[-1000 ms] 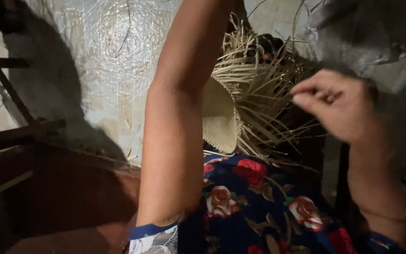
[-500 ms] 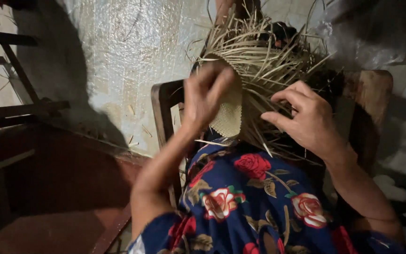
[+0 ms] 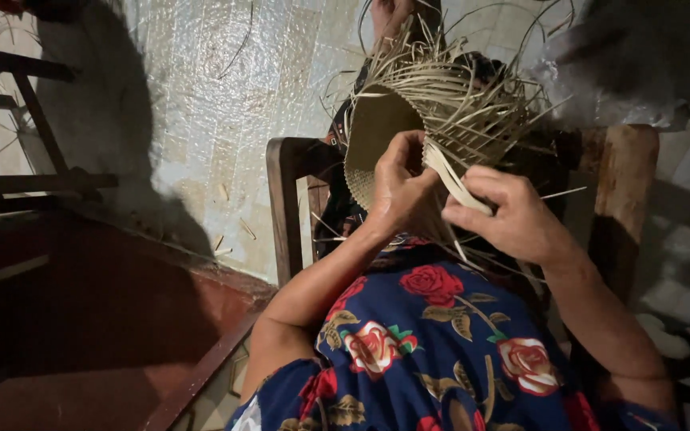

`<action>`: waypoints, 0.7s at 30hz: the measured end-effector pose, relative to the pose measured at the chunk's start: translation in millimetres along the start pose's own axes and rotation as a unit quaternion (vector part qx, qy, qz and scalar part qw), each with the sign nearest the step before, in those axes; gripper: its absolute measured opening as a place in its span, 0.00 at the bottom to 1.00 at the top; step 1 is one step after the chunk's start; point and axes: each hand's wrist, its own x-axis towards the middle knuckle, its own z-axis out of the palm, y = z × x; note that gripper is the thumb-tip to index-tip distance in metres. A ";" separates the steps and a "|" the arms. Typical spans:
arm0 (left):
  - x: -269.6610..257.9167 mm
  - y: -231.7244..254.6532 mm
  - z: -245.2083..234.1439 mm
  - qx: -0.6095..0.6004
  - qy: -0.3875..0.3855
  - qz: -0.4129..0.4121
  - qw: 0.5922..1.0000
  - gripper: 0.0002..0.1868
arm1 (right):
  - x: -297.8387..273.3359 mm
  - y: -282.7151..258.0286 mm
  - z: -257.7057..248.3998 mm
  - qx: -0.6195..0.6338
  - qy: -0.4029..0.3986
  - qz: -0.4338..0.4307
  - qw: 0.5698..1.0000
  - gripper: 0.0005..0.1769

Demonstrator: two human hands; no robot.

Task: Finishing a hand-woven straw hat by weaving in loose ends and trimming excess material with scissors.

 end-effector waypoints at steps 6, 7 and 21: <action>6.4 2.5 -1.1 0.006 0.055 0.024 0.998 0.12 | -15.3 30.3 17.6 0.119 0.031 0.101 0.987 0.20; 7.6 3.0 -1.1 0.007 0.055 0.025 0.998 0.12 | -16.8 35.6 21.8 0.120 0.031 0.100 0.987 0.20; 11.3 46.0 -24.3 0.130 0.020 0.134 0.982 0.12 | -25.5 94.2 40.2 0.001 -0.038 0.067 0.997 0.20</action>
